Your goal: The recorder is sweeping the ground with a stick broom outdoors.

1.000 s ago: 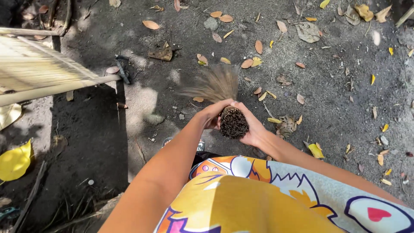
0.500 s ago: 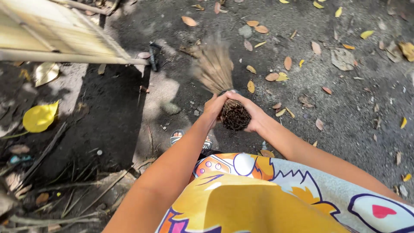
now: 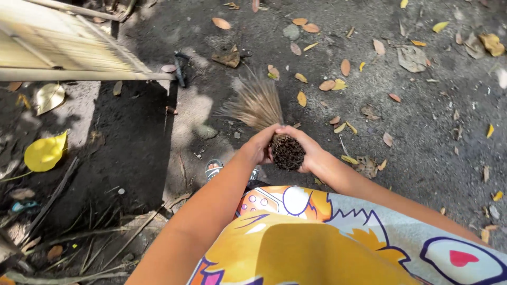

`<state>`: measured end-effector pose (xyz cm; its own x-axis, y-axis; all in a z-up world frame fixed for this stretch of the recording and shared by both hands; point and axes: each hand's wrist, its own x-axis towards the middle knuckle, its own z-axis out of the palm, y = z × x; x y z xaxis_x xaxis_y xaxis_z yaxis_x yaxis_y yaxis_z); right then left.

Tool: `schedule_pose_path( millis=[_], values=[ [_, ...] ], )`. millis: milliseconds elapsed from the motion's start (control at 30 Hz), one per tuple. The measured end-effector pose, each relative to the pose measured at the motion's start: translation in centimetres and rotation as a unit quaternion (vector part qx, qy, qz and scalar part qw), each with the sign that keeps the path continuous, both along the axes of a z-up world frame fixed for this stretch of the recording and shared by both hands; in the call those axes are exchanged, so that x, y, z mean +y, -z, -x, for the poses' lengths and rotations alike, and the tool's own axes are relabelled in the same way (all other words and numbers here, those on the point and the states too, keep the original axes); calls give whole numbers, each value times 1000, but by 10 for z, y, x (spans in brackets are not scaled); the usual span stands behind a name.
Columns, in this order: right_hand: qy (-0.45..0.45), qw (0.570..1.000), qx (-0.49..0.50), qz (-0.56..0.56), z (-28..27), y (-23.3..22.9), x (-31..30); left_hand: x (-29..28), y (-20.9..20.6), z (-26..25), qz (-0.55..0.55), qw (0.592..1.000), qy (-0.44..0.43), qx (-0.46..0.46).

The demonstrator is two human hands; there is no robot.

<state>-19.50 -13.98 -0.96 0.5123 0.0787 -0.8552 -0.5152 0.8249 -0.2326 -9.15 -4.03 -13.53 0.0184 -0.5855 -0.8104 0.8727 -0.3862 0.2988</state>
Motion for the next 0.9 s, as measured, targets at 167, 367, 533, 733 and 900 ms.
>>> schedule_pose_path(
  millis=[167, 367, 533, 733, 900],
  values=[
    [43, 997, 10, 66, -5, -25, 8, -19, -66, -14, 35, 997, 62, -10],
    [81, 995, -30, 56, -26, -31, 17, -16, -45, -32, 160, 986, -25, 22],
    [58, 993, -68, 80, -58, -41, 24, 14, -122, -49, -8, 985, -99, -144],
    [-31, 993, -77, 80, -125, -48, 33, 40, -145, -95, -137, 946, -219, -196],
    [-108, 987, -95, 68, -188, -46, 35, 50, -153, -143, -134, 913, -348, -164]
  ],
)
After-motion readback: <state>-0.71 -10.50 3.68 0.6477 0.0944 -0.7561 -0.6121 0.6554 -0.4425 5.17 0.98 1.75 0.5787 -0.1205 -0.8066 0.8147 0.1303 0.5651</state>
